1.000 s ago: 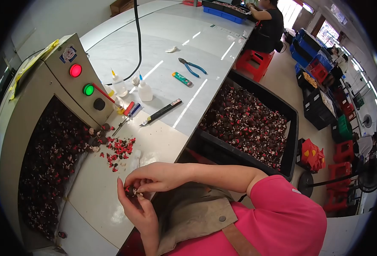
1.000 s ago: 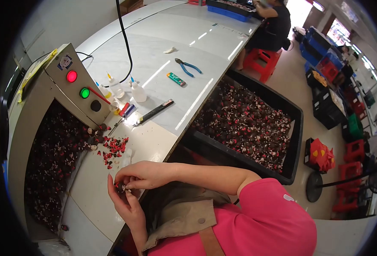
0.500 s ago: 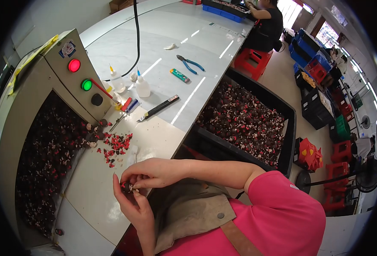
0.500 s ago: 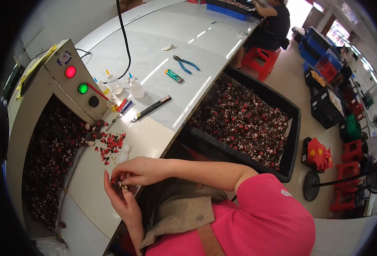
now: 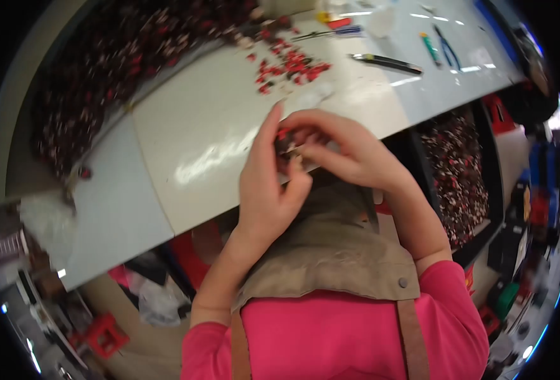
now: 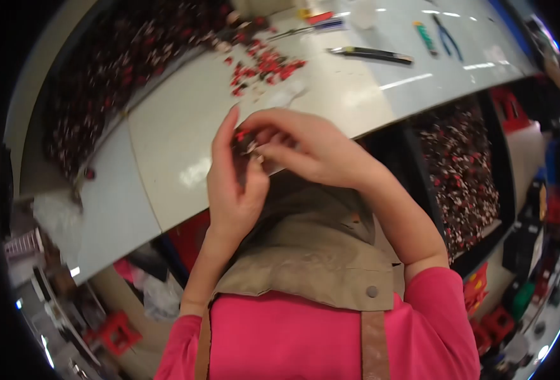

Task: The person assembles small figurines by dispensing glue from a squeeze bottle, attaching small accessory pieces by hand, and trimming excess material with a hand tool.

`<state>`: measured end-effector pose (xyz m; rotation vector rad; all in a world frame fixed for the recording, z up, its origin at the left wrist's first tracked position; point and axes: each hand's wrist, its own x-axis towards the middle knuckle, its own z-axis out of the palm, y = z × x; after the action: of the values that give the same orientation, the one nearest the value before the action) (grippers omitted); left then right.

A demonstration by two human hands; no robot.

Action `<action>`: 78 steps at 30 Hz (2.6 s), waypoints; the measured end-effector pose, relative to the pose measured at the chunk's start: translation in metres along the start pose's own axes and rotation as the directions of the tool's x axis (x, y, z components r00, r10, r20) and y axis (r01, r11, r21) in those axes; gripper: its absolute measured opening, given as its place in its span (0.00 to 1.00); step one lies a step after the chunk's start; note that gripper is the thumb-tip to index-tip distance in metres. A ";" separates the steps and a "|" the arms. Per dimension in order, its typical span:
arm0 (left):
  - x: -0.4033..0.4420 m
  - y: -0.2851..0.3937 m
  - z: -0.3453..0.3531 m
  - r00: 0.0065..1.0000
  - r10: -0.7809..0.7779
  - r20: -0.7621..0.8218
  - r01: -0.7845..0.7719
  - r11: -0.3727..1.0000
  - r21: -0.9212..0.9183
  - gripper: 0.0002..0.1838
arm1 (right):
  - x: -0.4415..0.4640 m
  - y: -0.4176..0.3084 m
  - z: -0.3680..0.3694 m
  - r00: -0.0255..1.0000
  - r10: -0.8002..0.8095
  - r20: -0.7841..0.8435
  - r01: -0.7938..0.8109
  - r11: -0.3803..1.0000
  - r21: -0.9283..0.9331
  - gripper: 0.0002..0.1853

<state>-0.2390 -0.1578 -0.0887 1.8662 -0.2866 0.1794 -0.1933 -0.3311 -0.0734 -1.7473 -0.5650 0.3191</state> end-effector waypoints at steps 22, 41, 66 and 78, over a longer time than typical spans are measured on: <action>0.002 0.001 -0.002 0.999 -0.018 -0.038 0.014 0.995 -0.100 0.37 | 0.001 0.000 0.004 1.000 0.023 -0.004 -0.023 0.999 0.030 0.20; 0.004 0.001 -0.007 1.000 0.009 0.011 -0.008 0.998 -0.065 0.36 | 0.001 0.002 0.006 1.000 -0.006 -0.011 0.006 1.000 0.031 0.20; 0.004 0.002 -0.006 1.000 0.005 0.011 -0.004 0.996 -0.089 0.36 | 0.000 0.005 0.007 1.000 -0.020 -0.014 0.021 1.000 0.019 0.20; 0.003 0.002 -0.005 1.000 -0.001 0.010 0.002 0.996 -0.086 0.35 | 0.000 0.005 0.007 0.999 -0.030 -0.024 0.030 0.999 0.029 0.20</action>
<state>-0.2361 -0.1534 -0.0847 1.7827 -0.2950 0.1550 -0.1959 -0.3259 -0.0803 -1.7102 -0.5660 0.2840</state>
